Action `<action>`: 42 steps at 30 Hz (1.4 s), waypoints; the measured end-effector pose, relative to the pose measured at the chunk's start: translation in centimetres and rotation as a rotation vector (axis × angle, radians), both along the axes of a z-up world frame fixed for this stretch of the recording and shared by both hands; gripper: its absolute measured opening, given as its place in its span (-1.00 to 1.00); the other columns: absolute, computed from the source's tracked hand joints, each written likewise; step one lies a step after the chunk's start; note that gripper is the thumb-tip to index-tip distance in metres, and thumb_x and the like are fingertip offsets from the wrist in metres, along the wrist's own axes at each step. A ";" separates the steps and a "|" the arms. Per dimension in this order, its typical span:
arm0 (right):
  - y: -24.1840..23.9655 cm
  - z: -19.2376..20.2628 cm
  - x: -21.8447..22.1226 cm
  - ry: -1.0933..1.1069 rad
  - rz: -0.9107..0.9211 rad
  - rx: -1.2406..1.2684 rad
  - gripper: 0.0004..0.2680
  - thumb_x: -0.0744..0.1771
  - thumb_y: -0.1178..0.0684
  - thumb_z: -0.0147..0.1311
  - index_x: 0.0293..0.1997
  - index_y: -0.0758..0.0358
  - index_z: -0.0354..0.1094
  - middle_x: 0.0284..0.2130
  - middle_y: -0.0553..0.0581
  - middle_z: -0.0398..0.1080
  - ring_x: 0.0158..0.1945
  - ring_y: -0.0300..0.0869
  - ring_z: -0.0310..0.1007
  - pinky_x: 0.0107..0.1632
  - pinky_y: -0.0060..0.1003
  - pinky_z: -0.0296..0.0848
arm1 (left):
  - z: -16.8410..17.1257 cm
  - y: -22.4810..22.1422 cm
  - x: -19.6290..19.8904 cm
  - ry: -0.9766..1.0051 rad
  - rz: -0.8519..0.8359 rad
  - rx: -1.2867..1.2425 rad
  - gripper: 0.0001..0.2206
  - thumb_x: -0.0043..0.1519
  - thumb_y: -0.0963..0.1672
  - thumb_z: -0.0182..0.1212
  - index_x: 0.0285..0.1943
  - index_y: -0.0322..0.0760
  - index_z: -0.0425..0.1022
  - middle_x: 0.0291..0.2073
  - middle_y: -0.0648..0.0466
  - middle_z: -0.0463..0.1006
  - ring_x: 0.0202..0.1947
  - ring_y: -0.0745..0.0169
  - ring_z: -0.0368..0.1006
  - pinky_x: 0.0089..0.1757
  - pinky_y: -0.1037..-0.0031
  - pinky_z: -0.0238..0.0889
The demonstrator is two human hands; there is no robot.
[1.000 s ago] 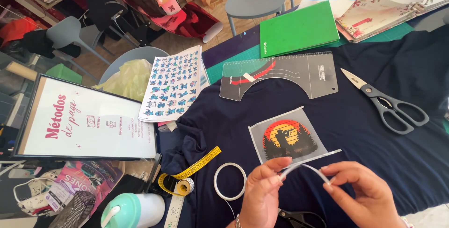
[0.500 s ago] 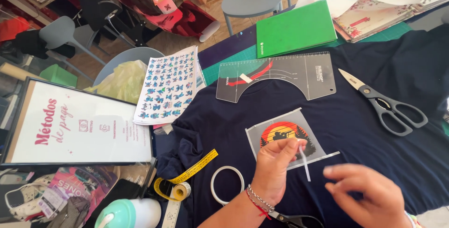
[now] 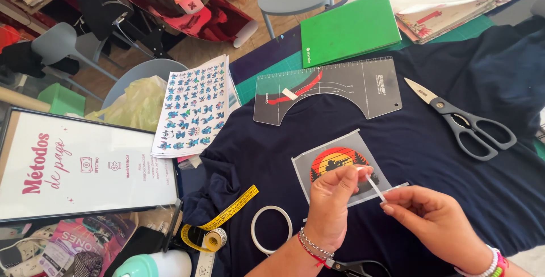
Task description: Positioning and securing a printed graphic onto a t-shirt for heat pressing
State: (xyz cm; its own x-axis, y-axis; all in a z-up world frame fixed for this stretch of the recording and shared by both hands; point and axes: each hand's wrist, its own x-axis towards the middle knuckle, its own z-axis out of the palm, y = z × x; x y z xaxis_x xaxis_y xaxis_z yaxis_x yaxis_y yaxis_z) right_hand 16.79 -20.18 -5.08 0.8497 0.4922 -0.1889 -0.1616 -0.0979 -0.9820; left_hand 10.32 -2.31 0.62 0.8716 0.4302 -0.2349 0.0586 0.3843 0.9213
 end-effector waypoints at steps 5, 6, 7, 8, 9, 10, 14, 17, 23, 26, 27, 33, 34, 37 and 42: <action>-0.5 -0.7 1.1 0.030 -0.050 0.101 -0.89 0.21 0.37 0.32 -0.32 0.41 0.48 -0.45 0.25 0.68 -0.38 -0.16 0.66 -0.19 -0.36 0.64 | -0.7 0.6 2.1 -0.122 -0.016 -0.003 -0.79 0.25 -0.06 0.33 -0.05 -0.21 0.68 -0.10 0.06 0.71 -0.06 0.40 0.55 0.04 0.52 0.40; -0.6 -0.7 1.6 0.018 -0.051 0.094 -0.89 0.22 0.36 0.32 -0.34 0.40 0.45 -0.46 0.25 0.66 -0.40 -0.17 0.63 -0.22 -0.36 0.61 | -0.8 0.7 2.9 -0.104 0.033 0.089 -0.81 0.21 -0.14 0.37 -0.03 -0.22 0.61 -0.19 0.08 0.71 -0.17 0.45 0.56 -0.09 0.59 0.40; -0.6 -0.6 2.1 0.006 -0.052 0.087 -0.88 0.22 0.35 0.32 -0.35 0.39 0.42 -0.47 0.26 0.65 -0.41 -0.18 0.60 -0.25 -0.37 0.58 | -0.9 0.8 3.8 -0.086 0.082 0.181 -0.76 0.17 -0.21 0.42 -0.01 -0.23 0.53 -0.27 0.10 0.71 -0.28 0.51 0.58 -0.22 0.67 0.39; -0.3 -0.1 2.6 0.004 -0.053 0.087 -0.88 0.22 0.35 0.32 -0.35 0.39 0.42 -0.47 0.26 0.65 -0.41 -0.18 0.60 -0.25 -0.37 0.58 | -1.3 1.1 4.7 -0.088 0.081 0.180 -0.76 0.17 -0.21 0.42 -0.01 -0.23 0.53 -0.27 0.10 0.71 -0.28 0.51 0.58 -0.22 0.67 0.39; -0.1 0.3 3.2 -0.015 -0.032 0.017 -0.91 0.24 0.31 0.31 -0.35 0.39 0.43 -0.51 0.24 0.61 -0.45 -0.18 0.58 -0.29 -0.37 0.57 | -1.6 1.4 5.6 -0.085 0.066 0.166 -0.68 0.17 -0.18 0.41 0.10 -0.27 0.53 -0.27 0.09 0.68 -0.28 0.49 0.56 -0.18 0.65 0.42; 0.2 0.7 3.7 -0.033 -0.011 -0.054 -0.92 0.26 0.27 0.30 -0.35 0.39 0.44 -0.56 0.22 0.57 -0.49 -0.18 0.56 -0.32 -0.36 0.56 | -2.0 1.7 6.6 -0.081 0.049 0.152 -0.59 0.16 -0.15 0.39 0.22 -0.31 0.53 -0.27 0.08 0.66 -0.28 0.46 0.54 -0.13 0.64 0.46; 1.0 0.9 5.0 -0.018 0.023 -0.107 -0.93 0.28 0.26 0.28 -0.33 0.37 0.44 -0.57 0.22 0.55 -0.49 -0.15 0.57 -0.34 -0.35 0.52 | -3.5 2.6 8.7 -0.032 0.055 0.227 -0.88 0.17 -0.15 0.43 -0.15 -0.20 0.68 -0.31 0.17 0.68 -0.28 0.53 0.54 -0.15 0.67 0.45; 1.6 0.6 5.4 -0.017 0.028 -0.176 -0.92 0.28 0.24 0.29 -0.34 0.34 0.43 -0.56 0.15 0.51 -0.53 -0.16 0.55 -0.34 -0.36 0.52 | -5.4 3.6 9.4 -0.003 0.048 0.405 -0.91 0.18 -0.11 0.41 -0.21 -0.14 0.66 -0.29 0.21 0.69 -0.24 0.51 0.58 -0.10 0.61 0.49; 2.4 0.6 5.4 -0.064 0.011 -0.382 -0.92 0.29 0.20 0.24 -0.19 0.25 0.46 -0.46 0.09 0.57 -0.50 -0.23 0.45 -0.34 -0.36 0.48 | -6.9 4.3 9.0 0.013 0.022 1.187 -0.97 0.22 -0.05 0.30 -0.25 0.16 0.64 -0.22 0.35 0.62 -0.18 0.23 0.47 -0.09 0.31 0.20; 2.7 0.9 5.5 -0.091 0.068 -0.492 -0.90 0.28 0.15 0.24 -0.17 0.18 0.46 -0.41 0.02 0.61 -0.43 -0.27 0.53 -0.25 -0.39 0.54 | -7.6 4.2 9.0 0.002 0.042 1.237 -0.97 0.22 -0.06 0.33 -0.25 0.12 0.66 -0.30 0.34 0.54 -0.21 0.18 0.42 -0.15 0.28 0.20; 2.8 1.0 5.5 -0.116 0.086 -0.523 -0.91 0.28 0.13 0.23 -0.19 0.16 0.45 -0.44 0.00 0.61 -0.44 -0.28 0.53 -0.25 -0.39 0.53 | -7.6 4.1 9.0 0.014 0.042 1.254 -0.97 0.21 -0.05 0.34 -0.26 0.13 0.66 -0.32 0.32 0.50 -0.22 0.17 0.40 -0.16 0.27 0.19; 3.9 3.0 5.8 -0.094 0.154 -0.673 -0.94 0.29 0.06 0.21 -0.25 0.09 0.43 -0.54 -0.05 0.61 -0.50 -0.28 0.50 -0.27 -0.36 0.47 | -7.6 4.2 9.2 0.034 0.044 1.264 -0.98 0.19 -0.05 0.36 -0.29 0.16 0.66 -0.33 0.33 0.48 -0.23 0.17 0.39 -0.16 0.26 0.20; 4.0 3.3 5.9 -0.076 0.170 -0.714 -0.94 0.29 0.04 0.21 -0.25 0.07 0.43 -0.55 -0.06 0.61 -0.50 -0.28 0.48 -0.26 -0.35 0.45 | -7.6 4.2 9.2 0.041 0.052 1.265 -0.98 0.19 -0.05 0.36 -0.28 0.17 0.66 -0.33 0.33 0.48 -0.23 0.17 0.39 -0.16 0.26 0.20; 4.2 3.1 6.4 -0.072 0.197 -0.727 -0.92 0.28 0.05 0.21 -0.26 0.08 0.40 -0.52 -0.06 0.66 -0.45 -0.29 0.55 -0.19 -0.38 0.49 | -7.4 4.2 9.1 0.014 0.070 1.234 -0.96 0.22 -0.05 0.31 -0.25 0.15 0.66 -0.33 0.31 0.47 -0.26 0.17 0.39 -0.13 0.25 0.21; 4.8 3.4 7.1 0.011 0.214 -0.736 -0.94 0.28 0.09 0.17 -0.25 0.10 0.39 -0.53 -0.03 0.64 -0.49 -0.27 0.50 -0.27 -0.35 0.45 | -7.5 4.2 9.1 0.020 0.083 1.228 -0.95 0.22 -0.07 0.30 -0.29 0.14 0.64 -0.36 0.32 0.46 -0.28 0.19 0.35 -0.14 0.27 0.20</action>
State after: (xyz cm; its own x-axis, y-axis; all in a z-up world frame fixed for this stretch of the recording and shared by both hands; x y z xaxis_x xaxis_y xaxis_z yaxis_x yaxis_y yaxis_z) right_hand 23.93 -15.40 -1.71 0.7465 0.3895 -0.5395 -0.0747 -0.7565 -0.6497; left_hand 19.45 1.93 -6.88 0.8320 0.4291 0.3518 0.0935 -0.7334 0.6734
